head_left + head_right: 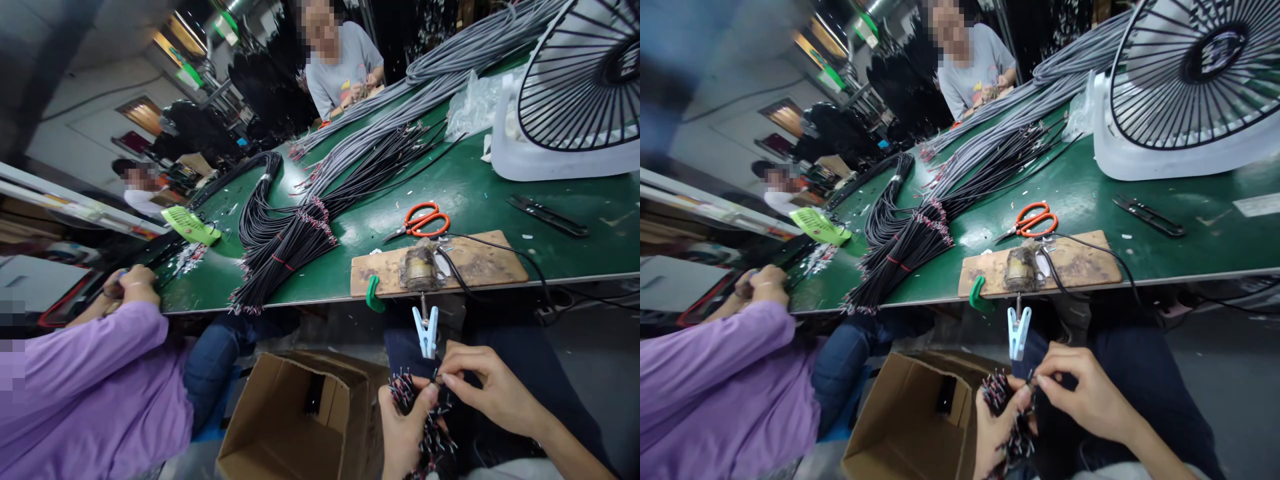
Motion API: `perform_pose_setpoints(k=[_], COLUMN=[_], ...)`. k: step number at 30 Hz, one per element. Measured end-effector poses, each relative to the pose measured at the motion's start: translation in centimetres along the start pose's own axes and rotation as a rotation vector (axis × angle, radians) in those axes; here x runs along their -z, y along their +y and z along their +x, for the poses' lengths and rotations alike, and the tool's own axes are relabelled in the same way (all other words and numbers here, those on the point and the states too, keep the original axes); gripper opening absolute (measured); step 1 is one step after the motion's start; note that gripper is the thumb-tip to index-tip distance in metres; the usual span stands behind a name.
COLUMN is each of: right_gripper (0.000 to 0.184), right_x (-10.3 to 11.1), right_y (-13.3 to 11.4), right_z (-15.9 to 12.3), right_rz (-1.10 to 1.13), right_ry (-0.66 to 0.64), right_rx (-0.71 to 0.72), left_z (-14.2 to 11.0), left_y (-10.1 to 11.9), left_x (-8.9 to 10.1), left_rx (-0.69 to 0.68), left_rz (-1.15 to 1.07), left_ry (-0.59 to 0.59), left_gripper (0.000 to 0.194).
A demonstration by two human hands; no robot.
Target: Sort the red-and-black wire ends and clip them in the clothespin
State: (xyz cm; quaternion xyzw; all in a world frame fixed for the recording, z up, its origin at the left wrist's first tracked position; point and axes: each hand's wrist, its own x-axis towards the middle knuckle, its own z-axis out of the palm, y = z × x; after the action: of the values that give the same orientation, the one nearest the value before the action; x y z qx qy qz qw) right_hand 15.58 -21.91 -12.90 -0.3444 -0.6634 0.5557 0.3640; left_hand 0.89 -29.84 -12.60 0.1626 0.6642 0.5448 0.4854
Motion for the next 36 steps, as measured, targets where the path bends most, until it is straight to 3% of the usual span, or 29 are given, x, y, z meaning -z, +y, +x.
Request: perform_pose_setpoints(k=[4,7,9,12,14,19,24,29,36], right_gripper=[0.018,0.016,0.016,0.012,0.01,0.014,0.018,0.007,0.013], right_x=[0.1,0.0,-0.1,-0.2,-0.3,-0.3,-0.2,-0.1,-1.3], right_y=[-0.1,-0.1,-0.3,-0.9,-1.3,-1.4,-0.9,-1.0,-1.4], right_z=[0.3,0.2,-0.2,-0.7,-0.9,-0.7,-0.6,-0.5,-0.7], right_rz=[0.01,-0.045,-0.081,-0.11,-0.13,-0.151,-0.103,0.001,-0.129], right_ry=[0.061,0.178,0.178,0.111,0.102,0.132,0.127,0.098,0.179], right_rx=[0.028,0.067,0.111,0.174,0.203,0.261,0.196,0.132,0.228], left_z=[-0.4,-0.7,-0.7,-0.7,-0.6,-0.8,-0.9,-0.7,-0.1], left_y=[0.4,0.5,0.6,0.9,1.0,0.8,1.3,1.8,1.9], left_x=[-0.5,-0.7,-0.6,-0.6,-0.8,-1.0,-1.1,-1.2,-1.2], left_rx=[0.017,-0.049,-0.15,-0.311,-0.353,-0.419,-0.422,-0.418,-0.4], left_rz=[-0.083,-0.061,-0.003,0.122,0.18,0.227,0.212,0.202,0.286], left_ry=[-0.033,0.06,0.108,0.004,-0.064,-0.077,-0.068,-0.08,-0.096], left_gripper=[0.048,0.046,0.037,0.019,0.02,0.021,0.015,0.016,0.016])
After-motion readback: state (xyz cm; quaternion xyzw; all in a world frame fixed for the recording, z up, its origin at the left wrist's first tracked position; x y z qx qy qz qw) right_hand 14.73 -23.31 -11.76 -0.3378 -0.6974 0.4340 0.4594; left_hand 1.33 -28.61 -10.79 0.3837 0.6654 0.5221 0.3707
